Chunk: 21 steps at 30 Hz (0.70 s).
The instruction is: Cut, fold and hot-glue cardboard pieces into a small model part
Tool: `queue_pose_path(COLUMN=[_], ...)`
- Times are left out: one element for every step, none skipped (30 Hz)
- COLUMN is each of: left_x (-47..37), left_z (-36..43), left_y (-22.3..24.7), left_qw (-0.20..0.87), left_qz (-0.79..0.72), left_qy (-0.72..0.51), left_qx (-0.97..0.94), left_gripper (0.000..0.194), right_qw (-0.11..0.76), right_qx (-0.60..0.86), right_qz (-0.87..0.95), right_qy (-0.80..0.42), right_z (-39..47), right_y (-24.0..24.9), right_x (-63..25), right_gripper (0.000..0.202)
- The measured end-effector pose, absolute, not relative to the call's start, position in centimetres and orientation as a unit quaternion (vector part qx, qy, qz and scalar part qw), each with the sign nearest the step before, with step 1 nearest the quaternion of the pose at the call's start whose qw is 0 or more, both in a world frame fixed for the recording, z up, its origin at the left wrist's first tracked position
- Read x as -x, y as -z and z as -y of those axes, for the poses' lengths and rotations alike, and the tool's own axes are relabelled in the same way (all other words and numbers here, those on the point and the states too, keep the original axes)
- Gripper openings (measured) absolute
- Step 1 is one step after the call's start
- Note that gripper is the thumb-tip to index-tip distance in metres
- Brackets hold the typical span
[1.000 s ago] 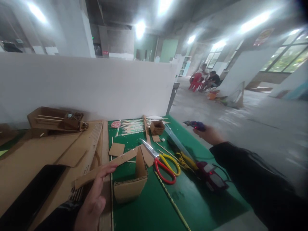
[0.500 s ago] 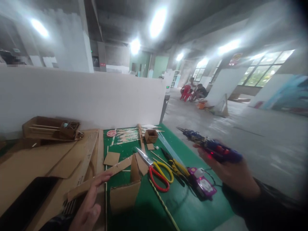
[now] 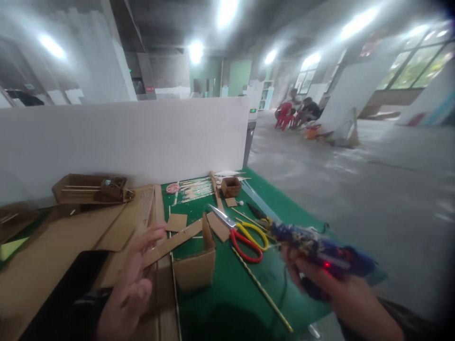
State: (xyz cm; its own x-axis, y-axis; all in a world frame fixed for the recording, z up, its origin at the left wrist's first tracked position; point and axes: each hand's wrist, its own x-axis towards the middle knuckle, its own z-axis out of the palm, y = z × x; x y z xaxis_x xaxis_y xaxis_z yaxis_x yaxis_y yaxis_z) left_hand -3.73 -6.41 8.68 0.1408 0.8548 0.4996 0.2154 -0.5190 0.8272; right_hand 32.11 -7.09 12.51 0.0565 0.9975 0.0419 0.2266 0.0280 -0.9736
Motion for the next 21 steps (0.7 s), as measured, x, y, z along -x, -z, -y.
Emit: queue_pose_path(left_x=[3.5,3.2,2.8,2.3,1.8,1.3,0.8,0.3,0.0,-0.4,-0.6,-0.8,-0.9,-1.0,-1.1,-1.2,-1.2,-1.2,-1.2,-1.2,-1.2], left_z=[6.6,6.7,6.8,6.7,6.6,6.4,6.2,5.9,5.6,5.3,5.0,4.8,4.5,4.3,4.1,4.0,3.8,3.7,3.7,3.6,3.6], left_y=[-10.4,-11.9,-13.4,-14.7,-15.7,-16.5,-17.1,-17.5,-17.8,-17.9,-18.0,-18.0,-18.0,-17.9,-17.9,-17.8,-17.7,-17.6,-17.5,-17.4,-17.3], left_qw=[0.274,0.239,0.209,0.179,0.152,0.12,0.086,0.056,0.027,0.003,-0.015,-0.03,-0.041,-0.049,-0.057,-0.063,-0.067,-0.07,-0.07,-0.07,-0.07], left_qz=[-0.389,-0.391,-0.399,-0.396,-0.381,-0.365,-0.356,-0.348,-0.344,-0.343,-0.341,-0.338,-0.336,-0.332,-0.327,-0.324,-0.32,-0.317,-0.315,-0.315,-0.314], left_qy=[-0.488,-0.448,-0.404,-0.354,-0.299,-0.245,-0.21,-0.183,-0.165,-0.154,-0.144,-0.134,-0.123,-0.114,-0.105,-0.098,-0.092,-0.09,-0.089,-0.09,-0.091], left_qx=[-0.732,-0.768,-0.797,-0.828,-0.862,-0.89,-0.907,-0.918,-0.924,-0.927,-0.929,-0.931,-0.933,-0.935,-0.937,-0.939,-0.941,-0.942,-0.942,-0.942,-0.942], left_gripper=[0.053,0.051,0.049,0.049,0.05,0.053,0.055,0.057,0.06,0.063,0.065,0.068,0.07,0.071,0.072,0.071,0.071,0.071,0.072,0.072,0.072], right_qw=[0.463,0.465,0.461,0.459,0.456,0.457,0.461,0.465,0.468,0.469,0.467,0.467,0.469,0.472,0.477,0.48,0.483,0.486,0.489,0.493,0.494], right_qx=[0.566,0.566,0.569,0.57,0.571,0.572,0.571,0.566,0.555,0.538,0.514,0.493,0.476,0.467,0.464,0.463,0.461,0.459,0.459,0.461,0.465], right_qz=[0.513,0.488,0.47,0.463,0.465,0.467,0.473,0.484,0.501,0.526,0.559,0.589,0.612,0.627,0.634,0.637,0.639,0.641,0.641,0.639,0.637], right_qy=[-0.449,-0.475,-0.492,-0.5,-0.501,-0.495,-0.487,-0.479,-0.471,-0.463,-0.453,-0.438,-0.422,-0.407,-0.395,-0.387,-0.381,-0.377,-0.373,-0.369,-0.366], right_z=[7.9,8.7,9.4,10.0,10.4,10.6,10.6,10.4,10.1,9.6,9.1,8.7,8.2,7.8,7.5,7.3,7.2,7.1,7.0,7.0,7.0], right_y=[-11.1,-9.7,-8.6,-7.6,-7.0,-6.6,-6.4,-6.5,-6.6,-6.9,-7.1,-7.3,-7.5,-7.5,-7.6,-7.6,-7.5,-7.5,-7.5,-7.6,-7.6], right_x=[-31.8,-31.4,-30.9,-30.4,-29.8,-29.3,-28.8,-28.4,-28.1,-27.8,-27.6,-27.5,-27.3,-27.3,-27.2,-27.1,-27.0,-26.9,-26.8,-26.7,-26.6], right_gripper=[0.037,0.039,0.038,0.037,0.035,0.033,0.032,0.03,0.027,0.023,0.019,0.016,0.015,0.015,0.015,0.016,0.016,0.016,0.015,0.014,0.014])
